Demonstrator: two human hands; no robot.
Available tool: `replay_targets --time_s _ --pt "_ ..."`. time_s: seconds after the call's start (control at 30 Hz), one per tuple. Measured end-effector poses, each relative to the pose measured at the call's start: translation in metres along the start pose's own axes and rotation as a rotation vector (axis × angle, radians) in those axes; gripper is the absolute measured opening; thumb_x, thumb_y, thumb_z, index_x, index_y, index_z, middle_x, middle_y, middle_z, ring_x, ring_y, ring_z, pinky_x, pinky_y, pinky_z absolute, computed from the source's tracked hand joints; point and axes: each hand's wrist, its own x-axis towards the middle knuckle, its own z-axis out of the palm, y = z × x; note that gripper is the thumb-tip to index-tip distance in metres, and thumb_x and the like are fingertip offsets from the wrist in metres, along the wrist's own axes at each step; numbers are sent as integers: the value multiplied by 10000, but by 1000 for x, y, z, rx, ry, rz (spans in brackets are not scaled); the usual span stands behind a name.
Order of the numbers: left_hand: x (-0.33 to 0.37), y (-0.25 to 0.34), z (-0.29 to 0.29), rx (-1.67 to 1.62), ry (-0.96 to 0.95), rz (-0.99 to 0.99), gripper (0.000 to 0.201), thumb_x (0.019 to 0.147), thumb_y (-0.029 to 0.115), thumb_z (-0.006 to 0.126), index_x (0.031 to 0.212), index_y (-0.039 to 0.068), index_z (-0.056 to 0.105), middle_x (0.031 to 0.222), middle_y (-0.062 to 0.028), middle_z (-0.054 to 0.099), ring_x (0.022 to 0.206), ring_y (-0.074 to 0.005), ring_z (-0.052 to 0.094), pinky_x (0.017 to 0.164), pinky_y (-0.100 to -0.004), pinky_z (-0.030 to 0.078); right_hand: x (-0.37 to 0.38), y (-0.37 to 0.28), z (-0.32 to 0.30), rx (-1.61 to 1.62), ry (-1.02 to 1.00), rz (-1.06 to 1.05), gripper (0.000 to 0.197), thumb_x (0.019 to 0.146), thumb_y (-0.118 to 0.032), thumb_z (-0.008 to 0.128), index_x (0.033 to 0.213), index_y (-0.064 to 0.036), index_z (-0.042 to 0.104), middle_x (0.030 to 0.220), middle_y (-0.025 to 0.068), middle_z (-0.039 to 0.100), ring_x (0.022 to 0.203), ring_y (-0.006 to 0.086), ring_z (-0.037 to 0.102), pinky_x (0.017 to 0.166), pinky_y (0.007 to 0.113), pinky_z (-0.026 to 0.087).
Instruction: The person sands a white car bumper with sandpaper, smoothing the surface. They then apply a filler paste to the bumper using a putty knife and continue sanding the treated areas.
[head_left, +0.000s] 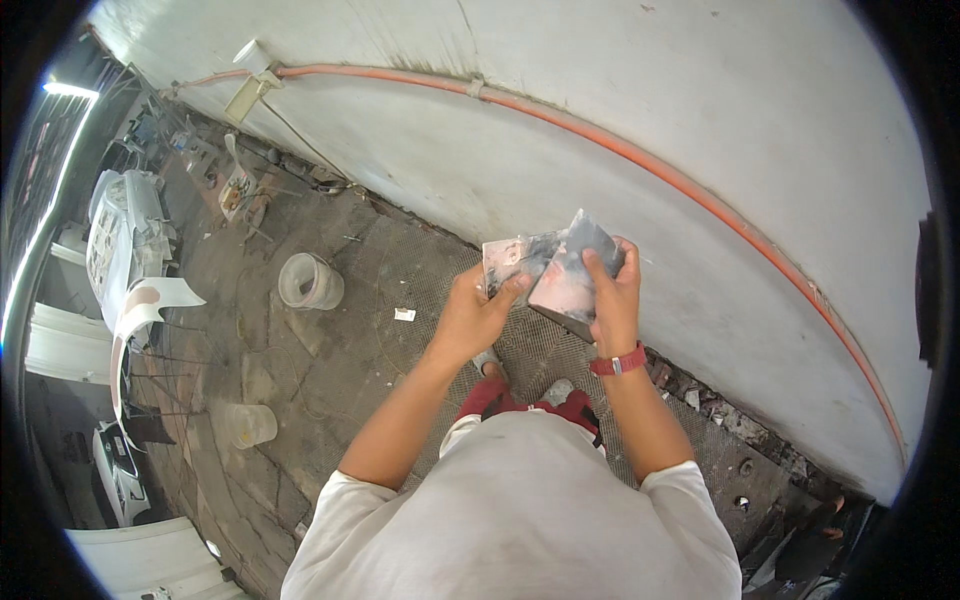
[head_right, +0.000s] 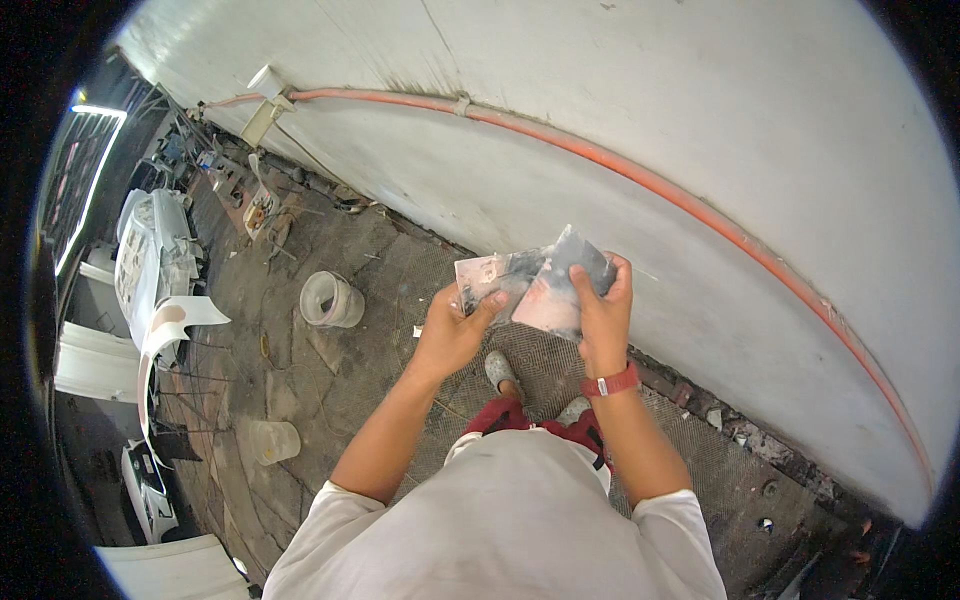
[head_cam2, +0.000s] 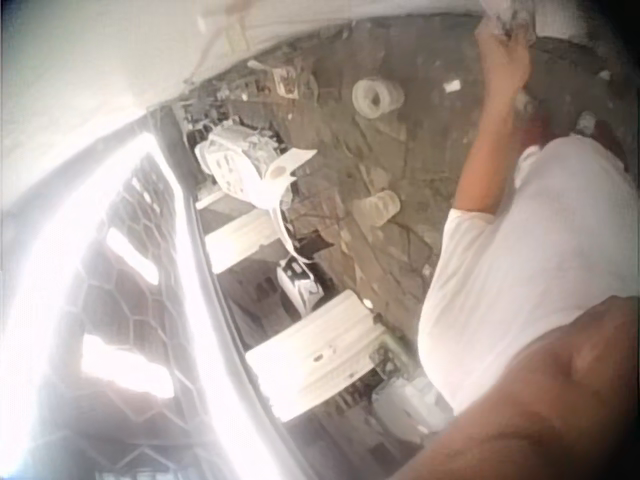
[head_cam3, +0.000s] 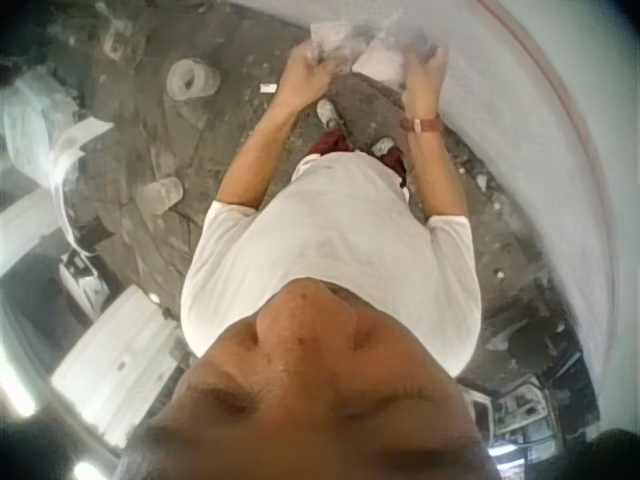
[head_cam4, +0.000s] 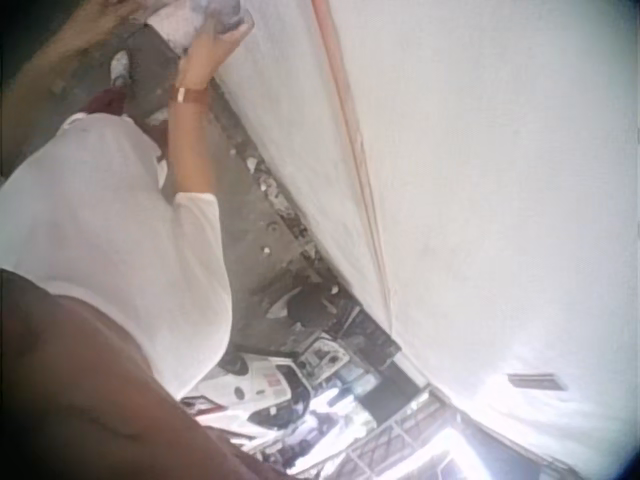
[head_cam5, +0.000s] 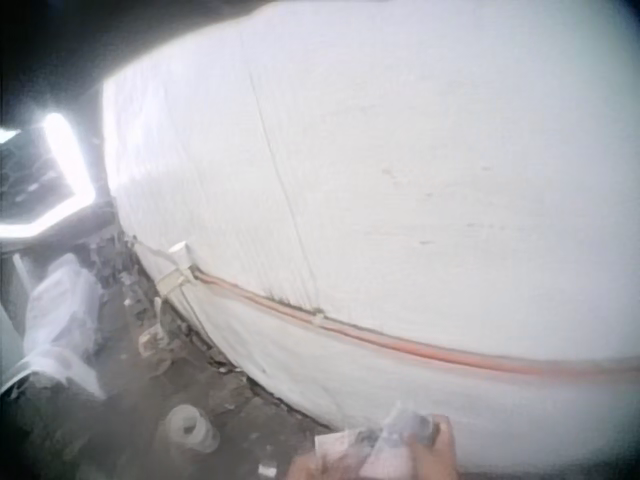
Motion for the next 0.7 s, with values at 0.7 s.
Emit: replay_targets --time_s 0.7 --pt "-28 18 -17 40 -400 -188 384 1005 120 712 1335 -33 591 1184 -104 709 1095 -144 631 977 -353 520 -22 -72 25 -619 -838 -166 393 895 -92 776 1213 -59 547 1051 94 686 989 108 637 812 307 532"
